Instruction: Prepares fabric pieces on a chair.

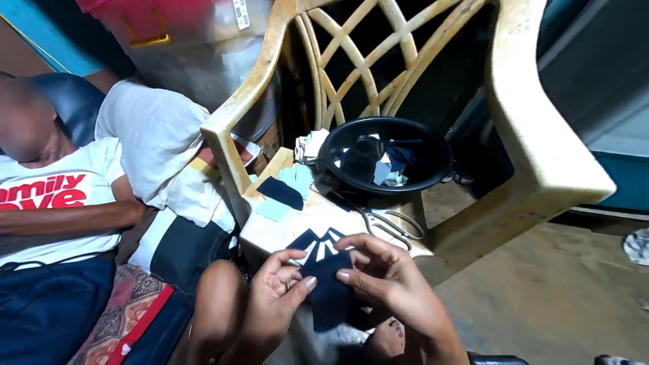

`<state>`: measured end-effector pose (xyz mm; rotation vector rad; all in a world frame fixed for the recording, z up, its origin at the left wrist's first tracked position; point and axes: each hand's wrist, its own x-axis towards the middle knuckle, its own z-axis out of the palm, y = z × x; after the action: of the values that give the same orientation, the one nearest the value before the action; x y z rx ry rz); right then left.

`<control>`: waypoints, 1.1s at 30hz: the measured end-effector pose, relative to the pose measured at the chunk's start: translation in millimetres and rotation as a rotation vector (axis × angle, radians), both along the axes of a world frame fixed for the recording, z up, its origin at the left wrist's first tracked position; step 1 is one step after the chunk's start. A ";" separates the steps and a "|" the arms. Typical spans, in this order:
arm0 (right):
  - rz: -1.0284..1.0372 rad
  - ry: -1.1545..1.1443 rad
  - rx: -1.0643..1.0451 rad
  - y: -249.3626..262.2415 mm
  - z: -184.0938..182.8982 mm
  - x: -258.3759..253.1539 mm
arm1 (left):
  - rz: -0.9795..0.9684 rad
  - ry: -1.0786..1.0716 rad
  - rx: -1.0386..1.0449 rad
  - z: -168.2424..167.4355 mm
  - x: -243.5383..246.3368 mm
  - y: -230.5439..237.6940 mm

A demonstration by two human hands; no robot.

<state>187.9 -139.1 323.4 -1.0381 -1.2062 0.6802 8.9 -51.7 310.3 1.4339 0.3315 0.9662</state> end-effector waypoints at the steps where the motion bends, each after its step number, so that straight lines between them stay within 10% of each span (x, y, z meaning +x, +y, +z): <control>1: 0.020 0.028 -0.012 0.6 -1.0 2.8 | 0.007 -0.002 -0.009 -0.9 0.2 0.6; 16: 0.000 -0.030 0.002 3.8 -7.0 8.9 | 0.078 0.014 0.155 -4.5 -1.8 10.9; 33: 0.158 0.062 -0.126 24.8 -15.8 -7.7 | 0.183 -0.146 -0.161 11.4 9.8 14.9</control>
<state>180.1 -114.3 307.6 -1.0255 -1.2123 0.9152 18.7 -36.8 321.8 1.1951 0.4276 1.1592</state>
